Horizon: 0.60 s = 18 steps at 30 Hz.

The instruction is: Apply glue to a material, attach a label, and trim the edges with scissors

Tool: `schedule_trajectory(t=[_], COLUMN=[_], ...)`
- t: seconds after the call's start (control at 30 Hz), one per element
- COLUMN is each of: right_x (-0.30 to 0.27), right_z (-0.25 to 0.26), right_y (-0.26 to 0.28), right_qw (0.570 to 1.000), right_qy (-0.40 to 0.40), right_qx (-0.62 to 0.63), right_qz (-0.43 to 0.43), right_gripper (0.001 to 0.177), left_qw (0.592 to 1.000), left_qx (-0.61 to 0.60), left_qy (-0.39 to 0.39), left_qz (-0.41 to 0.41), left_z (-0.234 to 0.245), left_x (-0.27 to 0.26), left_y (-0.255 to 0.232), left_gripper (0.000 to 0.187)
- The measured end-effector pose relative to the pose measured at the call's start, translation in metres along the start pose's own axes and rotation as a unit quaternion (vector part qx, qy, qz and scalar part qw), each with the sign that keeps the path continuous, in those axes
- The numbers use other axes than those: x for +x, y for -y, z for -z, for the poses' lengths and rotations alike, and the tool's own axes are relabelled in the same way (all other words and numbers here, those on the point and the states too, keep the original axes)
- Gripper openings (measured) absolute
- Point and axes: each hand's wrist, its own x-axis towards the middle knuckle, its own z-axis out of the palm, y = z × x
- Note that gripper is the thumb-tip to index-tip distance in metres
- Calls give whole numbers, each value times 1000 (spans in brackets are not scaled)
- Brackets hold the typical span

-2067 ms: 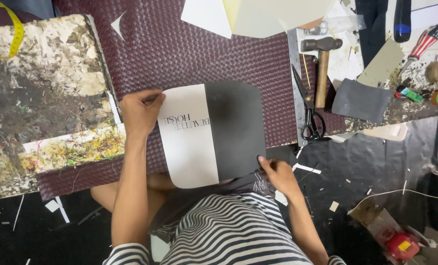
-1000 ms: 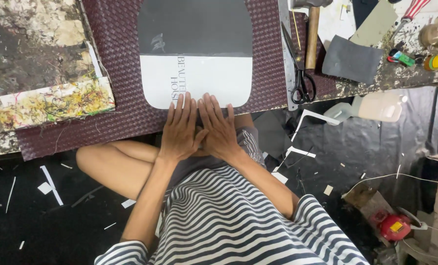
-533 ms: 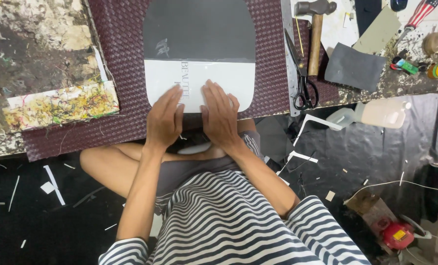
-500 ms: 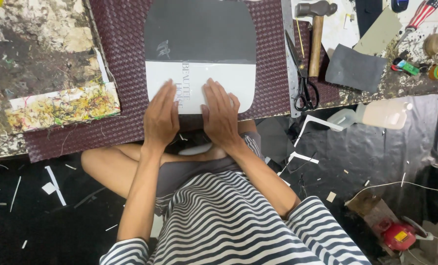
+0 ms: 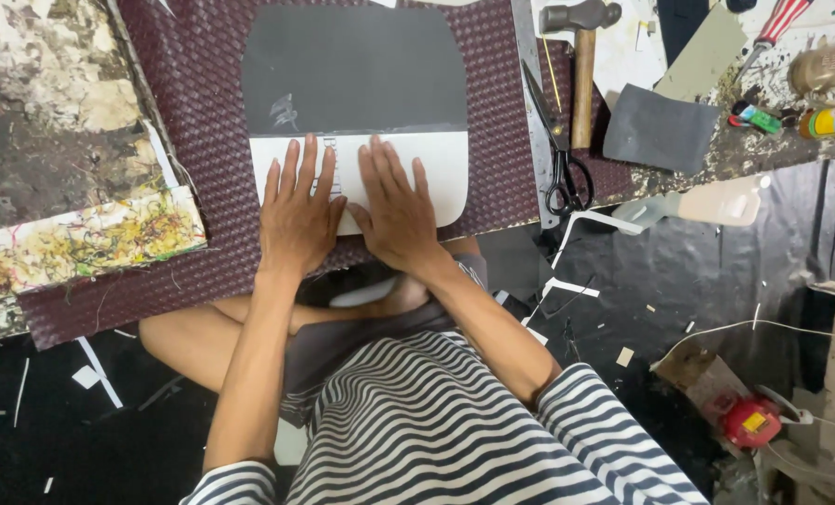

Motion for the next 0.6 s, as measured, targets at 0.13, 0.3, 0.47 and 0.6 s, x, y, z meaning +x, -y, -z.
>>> schedule_trajectory(t=[0.13, 0.3, 0.47, 0.6], right_x=[4, 42, 52, 61], right_z=[-5, 5, -3, 20], right_y=[-12, -5, -20, -48], right_qw=[998, 993, 998, 991], right_qy=[-6, -91, 20, 63], right_qx=[-57, -59, -44, -65], right_qz=[-17, -35, -28, -100], right_gripper=[74, 74, 82, 80], left_qw=[999, 992, 986, 992], left_qx=[-8, -27, -34, 9], left_qy=[33, 106, 146, 118], left_qz=[13, 58, 78, 48], left_z=[4, 12, 17, 19], left_x=[2, 6, 5, 9], left_y=[-3, -6, -11, -9], left_gripper=[64, 65, 65, 67])
